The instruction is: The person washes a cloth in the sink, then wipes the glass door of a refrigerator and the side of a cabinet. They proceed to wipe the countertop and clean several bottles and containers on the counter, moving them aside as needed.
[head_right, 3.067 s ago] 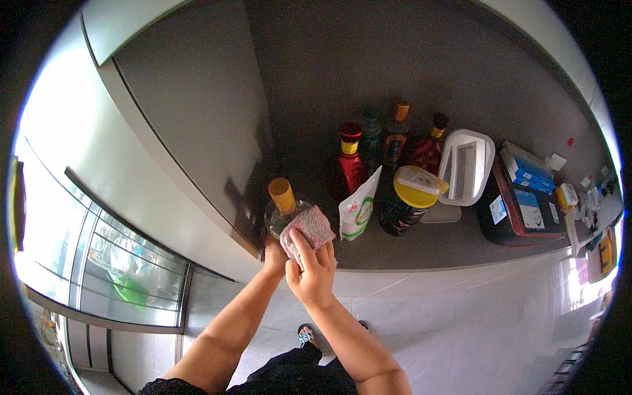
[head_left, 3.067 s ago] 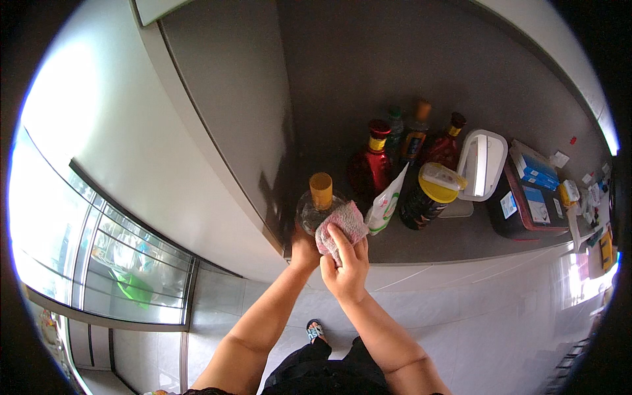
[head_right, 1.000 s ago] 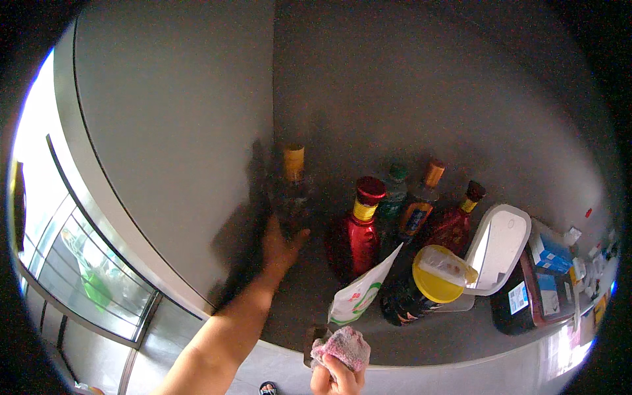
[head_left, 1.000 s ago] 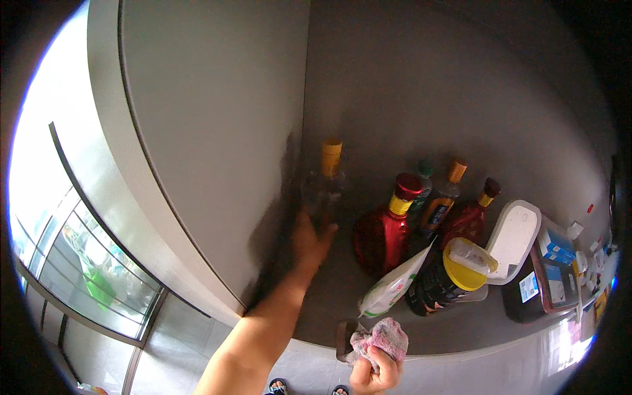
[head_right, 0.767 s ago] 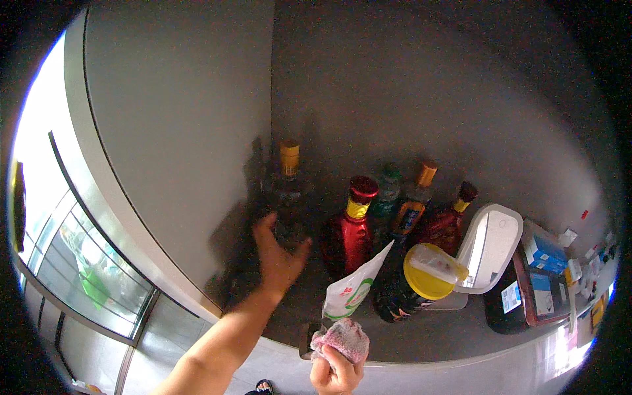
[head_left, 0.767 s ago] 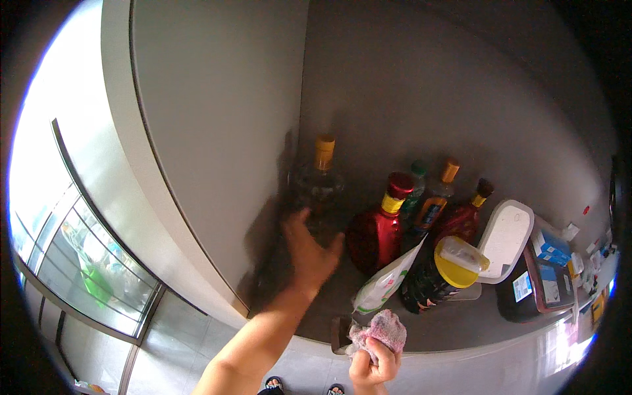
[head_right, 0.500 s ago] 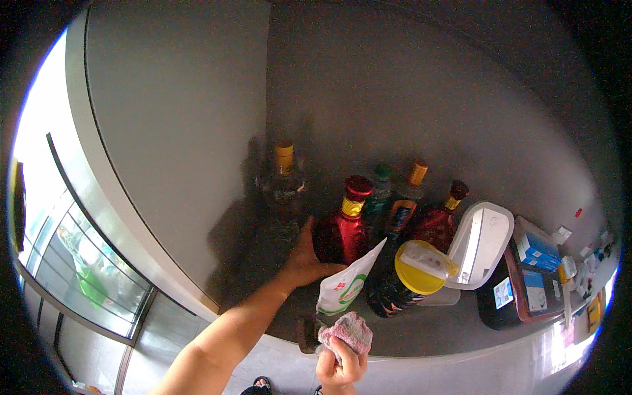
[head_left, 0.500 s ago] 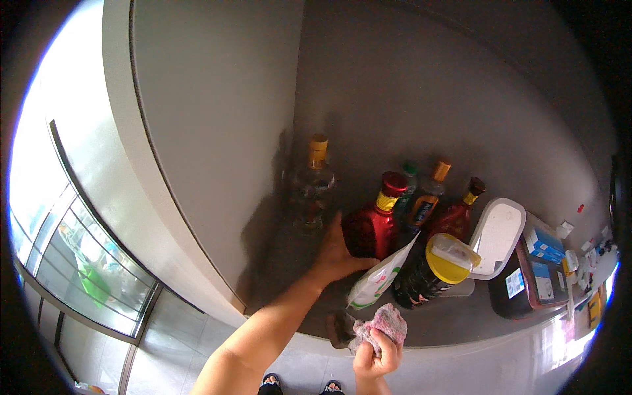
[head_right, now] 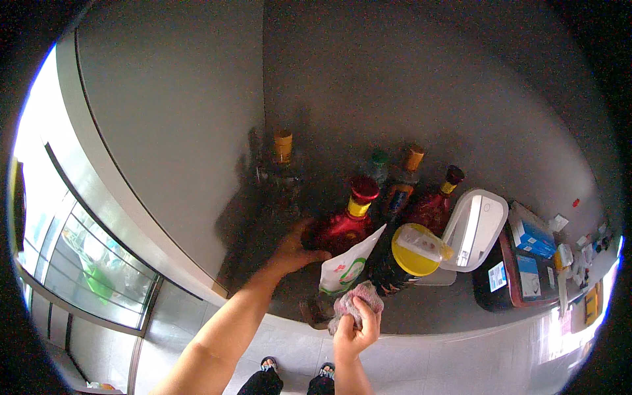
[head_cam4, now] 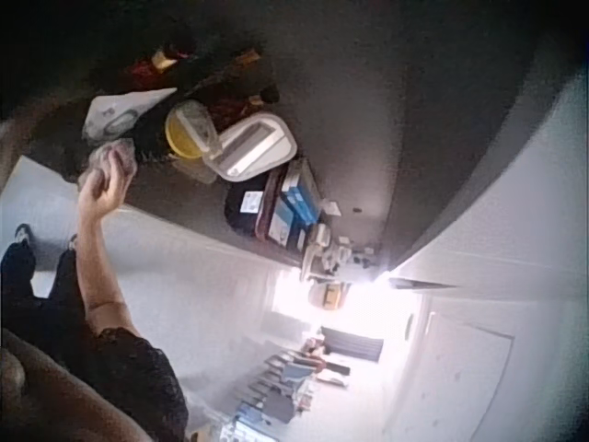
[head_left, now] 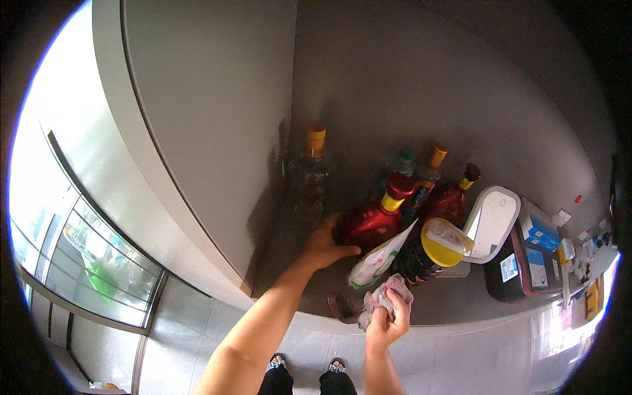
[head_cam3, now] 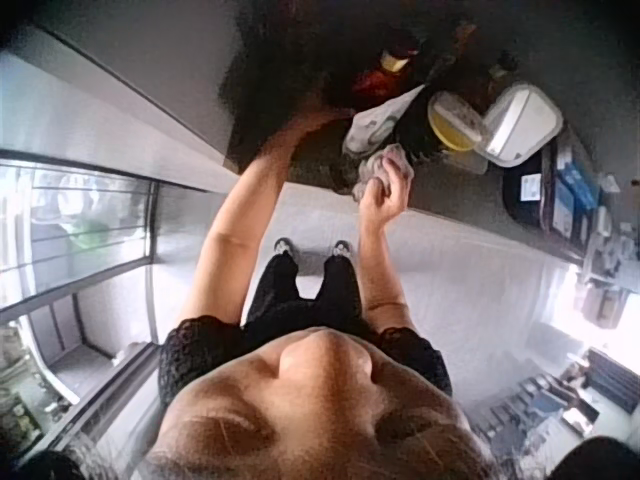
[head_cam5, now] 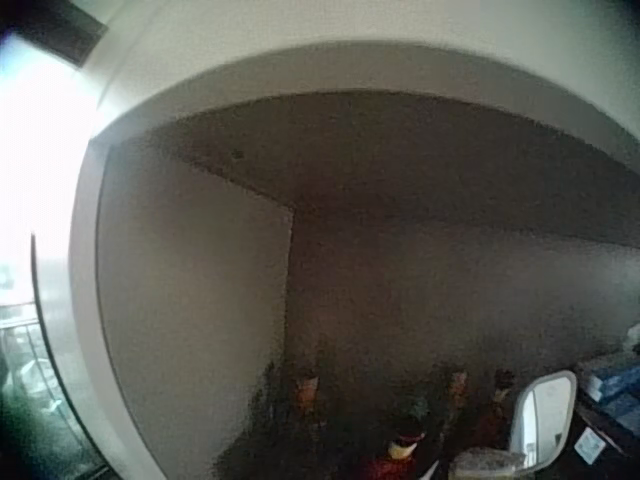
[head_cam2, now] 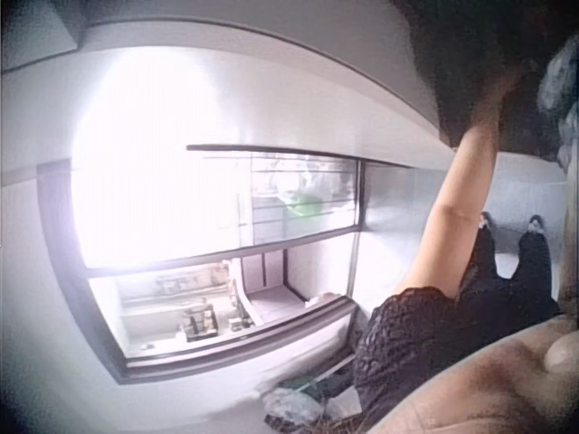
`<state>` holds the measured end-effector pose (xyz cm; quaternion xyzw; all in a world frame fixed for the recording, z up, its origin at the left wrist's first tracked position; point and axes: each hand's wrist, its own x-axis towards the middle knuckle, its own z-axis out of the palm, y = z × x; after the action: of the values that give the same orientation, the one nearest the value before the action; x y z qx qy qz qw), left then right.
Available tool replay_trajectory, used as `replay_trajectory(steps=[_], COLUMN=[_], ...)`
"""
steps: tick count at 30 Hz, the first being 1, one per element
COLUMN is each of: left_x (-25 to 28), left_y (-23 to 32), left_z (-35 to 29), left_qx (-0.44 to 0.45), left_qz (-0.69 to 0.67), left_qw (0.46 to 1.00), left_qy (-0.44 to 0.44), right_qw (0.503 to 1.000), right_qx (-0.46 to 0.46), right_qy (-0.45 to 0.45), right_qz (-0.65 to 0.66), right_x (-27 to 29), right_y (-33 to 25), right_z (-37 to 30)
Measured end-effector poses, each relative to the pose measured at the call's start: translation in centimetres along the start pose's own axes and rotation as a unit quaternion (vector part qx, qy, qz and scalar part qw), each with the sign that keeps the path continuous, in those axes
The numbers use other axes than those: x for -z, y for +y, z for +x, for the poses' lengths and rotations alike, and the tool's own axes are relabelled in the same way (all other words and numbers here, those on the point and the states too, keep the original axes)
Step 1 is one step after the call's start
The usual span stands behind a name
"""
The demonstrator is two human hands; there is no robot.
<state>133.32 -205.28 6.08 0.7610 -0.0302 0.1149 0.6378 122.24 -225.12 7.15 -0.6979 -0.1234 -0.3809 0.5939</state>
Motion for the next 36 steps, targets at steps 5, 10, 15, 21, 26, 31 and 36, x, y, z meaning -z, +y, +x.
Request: replay_trajectory(steps=[5,10,15,21,26,31,36], left_x=[-0.7,-0.6,1.7,3.4,1.8,-0.1,-0.6], left_y=[4.7,4.6,5.1,3.5,3.3,2.8,2.3], left_z=[-1.1,-4.3,-7.3,-5.9,-2.7,-0.7,-0.8], left_qx=[0.02,-0.027,0.005,-0.045,-0.058,-0.033,-0.006], left_qz=[0.048,0.052,0.144,0.16,0.192,0.294,0.261], left_qw=[0.998,0.996,0.976,0.964,0.955,0.914,0.91], left_qy=[-0.036,0.072,0.166,0.206,0.218,0.277,0.323], right_qw=[0.999,0.978,0.966,0.952,0.958,0.95,0.949], right_qx=[0.005,-0.039,-0.038,-0.091,-0.072,-0.112,-0.14], right_qy=[-0.027,-0.135,-0.129,-0.18,-0.175,-0.19,-0.188], right_qz=[-0.018,-0.153,-0.221,-0.232,-0.217,-0.219,-0.212], right_x=[-0.7,-2.8,-4.7,-5.6,-5.9,-5.6,-5.4], right_y=[-0.4,-2.7,-1.3,-0.5,0.4,0.7,1.0], right_z=[0.9,1.6,2.3,3.8,4.4,4.8,4.9])
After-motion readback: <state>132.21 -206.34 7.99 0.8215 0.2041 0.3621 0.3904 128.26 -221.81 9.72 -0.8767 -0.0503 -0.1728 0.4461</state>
